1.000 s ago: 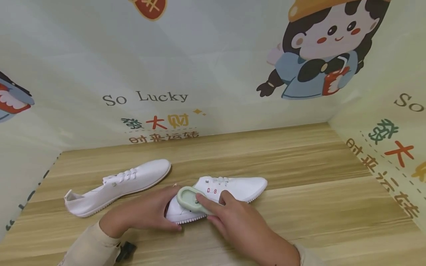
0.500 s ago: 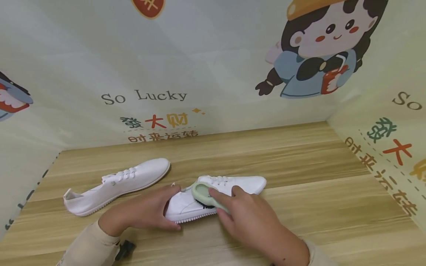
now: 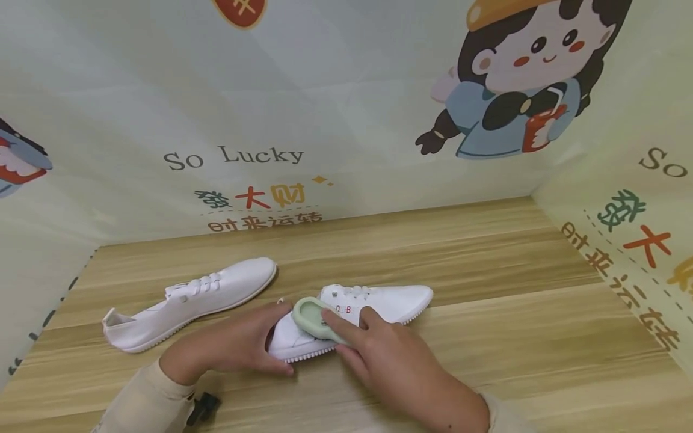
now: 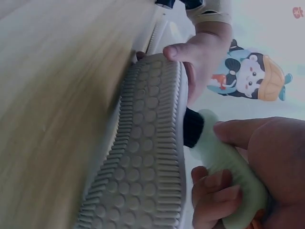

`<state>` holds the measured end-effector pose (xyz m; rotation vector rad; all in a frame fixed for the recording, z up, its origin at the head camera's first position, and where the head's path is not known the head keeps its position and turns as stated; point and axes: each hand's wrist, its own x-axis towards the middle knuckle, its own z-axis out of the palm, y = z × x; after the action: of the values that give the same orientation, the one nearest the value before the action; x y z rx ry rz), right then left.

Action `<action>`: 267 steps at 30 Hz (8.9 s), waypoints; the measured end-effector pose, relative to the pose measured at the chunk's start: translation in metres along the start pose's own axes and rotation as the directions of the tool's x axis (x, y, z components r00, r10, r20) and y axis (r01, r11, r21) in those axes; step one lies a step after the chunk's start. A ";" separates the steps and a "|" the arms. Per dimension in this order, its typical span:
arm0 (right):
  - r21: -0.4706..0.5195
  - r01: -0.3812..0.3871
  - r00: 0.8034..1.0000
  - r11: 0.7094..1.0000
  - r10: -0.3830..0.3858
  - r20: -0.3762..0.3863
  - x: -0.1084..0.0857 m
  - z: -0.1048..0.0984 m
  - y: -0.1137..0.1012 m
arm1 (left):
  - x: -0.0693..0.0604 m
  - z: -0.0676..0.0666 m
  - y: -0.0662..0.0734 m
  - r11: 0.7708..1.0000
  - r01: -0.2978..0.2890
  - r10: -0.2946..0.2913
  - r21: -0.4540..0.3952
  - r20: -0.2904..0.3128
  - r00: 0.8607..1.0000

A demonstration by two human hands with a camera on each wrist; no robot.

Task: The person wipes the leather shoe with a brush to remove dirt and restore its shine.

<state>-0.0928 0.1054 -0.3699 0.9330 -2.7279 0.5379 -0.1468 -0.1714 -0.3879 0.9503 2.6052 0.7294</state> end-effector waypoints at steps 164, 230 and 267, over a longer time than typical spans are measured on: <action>-0.078 -0.244 0.966 0.967 0.249 0.067 -0.020 -0.031 0.051 | 0.000 0.004 -0.002 0.996 0.079 -0.080 0.026 0.017 0.997; -0.132 -0.096 0.994 0.987 0.089 -0.058 -0.029 -0.014 0.020 | 0.001 0.003 -0.001 0.996 0.089 -0.090 0.010 0.011 0.996; -0.256 -0.215 0.976 0.943 0.216 -0.024 -0.027 -0.034 0.037 | -0.001 0.002 0.001 0.993 0.119 -0.119 0.019 0.013 0.993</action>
<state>-0.0925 0.1606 -0.3574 0.5766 -2.8326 0.2065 -0.1450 -0.1707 -0.3894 0.7943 2.6345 0.6670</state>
